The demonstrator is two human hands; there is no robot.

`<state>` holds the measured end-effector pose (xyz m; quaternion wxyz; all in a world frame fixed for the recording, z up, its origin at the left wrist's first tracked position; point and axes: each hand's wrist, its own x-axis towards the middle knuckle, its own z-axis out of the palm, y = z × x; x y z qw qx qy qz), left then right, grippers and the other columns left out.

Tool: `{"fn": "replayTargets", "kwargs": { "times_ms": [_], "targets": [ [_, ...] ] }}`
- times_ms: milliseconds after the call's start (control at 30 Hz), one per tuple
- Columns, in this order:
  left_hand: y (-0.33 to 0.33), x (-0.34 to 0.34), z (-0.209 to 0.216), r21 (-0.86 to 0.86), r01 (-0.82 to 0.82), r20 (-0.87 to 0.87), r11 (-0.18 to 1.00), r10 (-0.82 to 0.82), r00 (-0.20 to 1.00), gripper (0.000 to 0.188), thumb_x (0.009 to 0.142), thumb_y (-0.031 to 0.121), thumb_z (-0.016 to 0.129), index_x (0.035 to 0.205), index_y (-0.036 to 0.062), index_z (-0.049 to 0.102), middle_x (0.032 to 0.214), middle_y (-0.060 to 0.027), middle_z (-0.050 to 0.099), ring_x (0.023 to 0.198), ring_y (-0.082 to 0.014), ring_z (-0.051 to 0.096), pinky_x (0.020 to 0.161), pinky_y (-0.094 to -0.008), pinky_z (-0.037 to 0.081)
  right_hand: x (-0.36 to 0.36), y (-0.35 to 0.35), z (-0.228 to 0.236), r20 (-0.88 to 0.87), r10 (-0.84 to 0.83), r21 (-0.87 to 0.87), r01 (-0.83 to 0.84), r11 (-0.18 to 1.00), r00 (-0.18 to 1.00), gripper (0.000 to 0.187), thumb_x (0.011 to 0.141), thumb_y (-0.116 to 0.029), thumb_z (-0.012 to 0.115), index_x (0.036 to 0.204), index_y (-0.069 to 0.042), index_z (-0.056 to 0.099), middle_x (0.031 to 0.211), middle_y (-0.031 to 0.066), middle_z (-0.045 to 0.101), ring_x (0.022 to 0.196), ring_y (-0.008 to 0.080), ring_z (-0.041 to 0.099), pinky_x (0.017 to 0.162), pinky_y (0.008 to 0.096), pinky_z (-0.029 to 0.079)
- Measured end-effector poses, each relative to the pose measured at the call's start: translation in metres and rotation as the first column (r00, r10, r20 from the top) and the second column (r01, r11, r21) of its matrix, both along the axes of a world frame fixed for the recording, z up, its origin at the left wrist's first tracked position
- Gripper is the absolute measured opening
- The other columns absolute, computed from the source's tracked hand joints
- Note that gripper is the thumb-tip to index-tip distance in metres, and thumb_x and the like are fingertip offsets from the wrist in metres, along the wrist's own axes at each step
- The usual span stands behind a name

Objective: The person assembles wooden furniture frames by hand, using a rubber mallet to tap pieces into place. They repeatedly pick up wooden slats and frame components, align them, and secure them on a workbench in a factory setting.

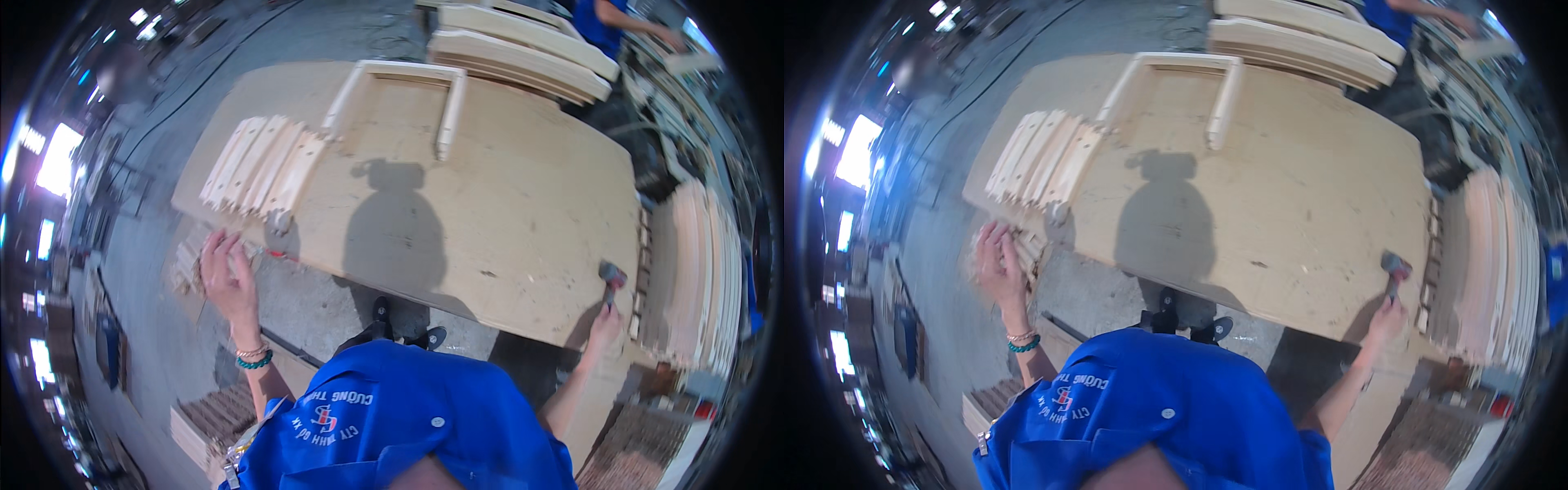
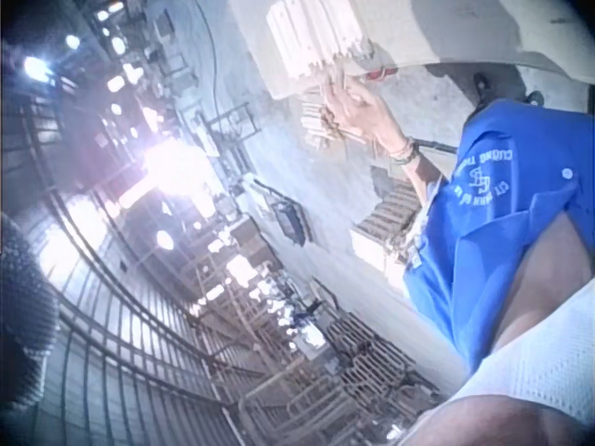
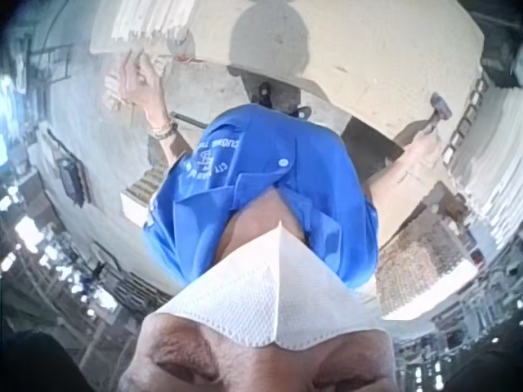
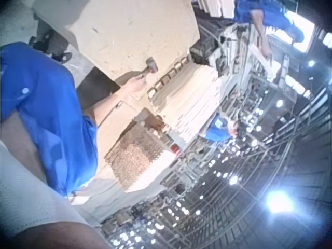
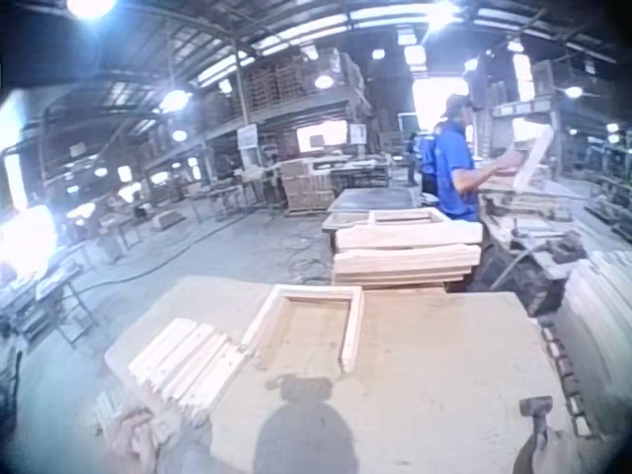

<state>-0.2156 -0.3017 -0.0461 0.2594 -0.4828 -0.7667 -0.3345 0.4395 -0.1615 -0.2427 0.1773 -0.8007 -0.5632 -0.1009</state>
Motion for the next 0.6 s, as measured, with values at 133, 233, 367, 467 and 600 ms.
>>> {"fn": "replayTargets", "kwargs": {
  "times_ms": [133, 233, 367, 467, 600],
  "targets": [
    [-0.029, -0.014, -0.01, 0.002, -0.125, -0.078, 0.992, 0.124, 0.989, 0.007, 0.082, 0.012, 0.068, 0.087, 0.0077, 0.068, 0.11, -0.0087, 0.066, 0.112, -0.031, 0.059, 0.098, -0.0429, 0.043, -0.004, -0.009, -0.001, -0.145, 0.018, -0.195, -0.046, 0.98, 0.989, 0.032, 0.095, -0.02, 0.053, 0.112, 0.006, 0.062, 0.098, 0.0264, 0.065, 0.087, 0.0397, 0.062, 0.077, 0.0423, 0.049],
    [-0.048, -0.03, -0.024, 0.005, -0.14, 0.02, 0.99, 0.14, 0.99, 0.012, 0.078, 0.013, 0.073, 0.08, 0.0058, 0.064, 0.107, -0.0099, 0.067, 0.111, -0.031, 0.059, 0.093, -0.0418, 0.046, 0.012, -0.015, 0.016, -0.051, 0.161, -0.013, -0.161, 0.987, 0.986, 0.032, 0.096, -0.021, 0.053, 0.116, 0.003, 0.062, 0.097, 0.0208, 0.067, 0.075, 0.0336, 0.061, 0.068, 0.0395, 0.049],
    [-0.074, -0.026, -0.058, -0.006, -0.115, 0.118, 0.993, 0.114, 0.986, 0.013, 0.078, 0.017, 0.073, 0.079, 0.0071, 0.066, 0.106, -0.0092, 0.067, 0.107, -0.0306, 0.061, 0.091, -0.0428, 0.047, -0.056, 0.014, 0.032, -0.075, 0.176, 0.157, -0.163, 0.974, 0.981, 0.032, 0.097, -0.021, 0.052, 0.117, 0.002, 0.062, 0.096, 0.0192, 0.067, 0.074, 0.0302, 0.06, 0.066, 0.0368, 0.048],
    [-0.106, -0.029, -0.09, -0.137, -0.099, 0.356, 0.986, 0.143, 0.923, 0.017, 0.081, 0.023, 0.07, 0.086, 0.0077, 0.068, 0.105, -0.0095, 0.066, 0.105, -0.0299, 0.061, 0.09, -0.0433, 0.046, -0.132, 0.048, 0.057, -0.151, 0.333, 0.323, -0.272, 0.906, 0.931, 0.031, 0.097, -0.02, 0.051, 0.117, 0.001, 0.062, 0.095, 0.018, 0.067, 0.073, 0.0277, 0.06, 0.064, 0.0347, 0.047],
    [-0.165, -0.055, -0.13, -0.384, -0.035, 0.492, 0.923, 0.236, 0.838, 0.028, 0.084, 0.028, 0.066, 0.104, 0.0081, 0.065, 0.105, -0.0104, 0.065, 0.104, -0.0295, 0.06, 0.091, -0.043, 0.045, -0.271, 0.055, 0.097, -0.316, 0.609, 0.463, -0.442, 0.768, 0.727, 0.031, 0.098, -0.02, 0.05, 0.118, 0.0, 0.062, 0.094, 0.0164, 0.066, 0.071, 0.0244, 0.059, 0.062, 0.032, 0.046]
  ]
}}
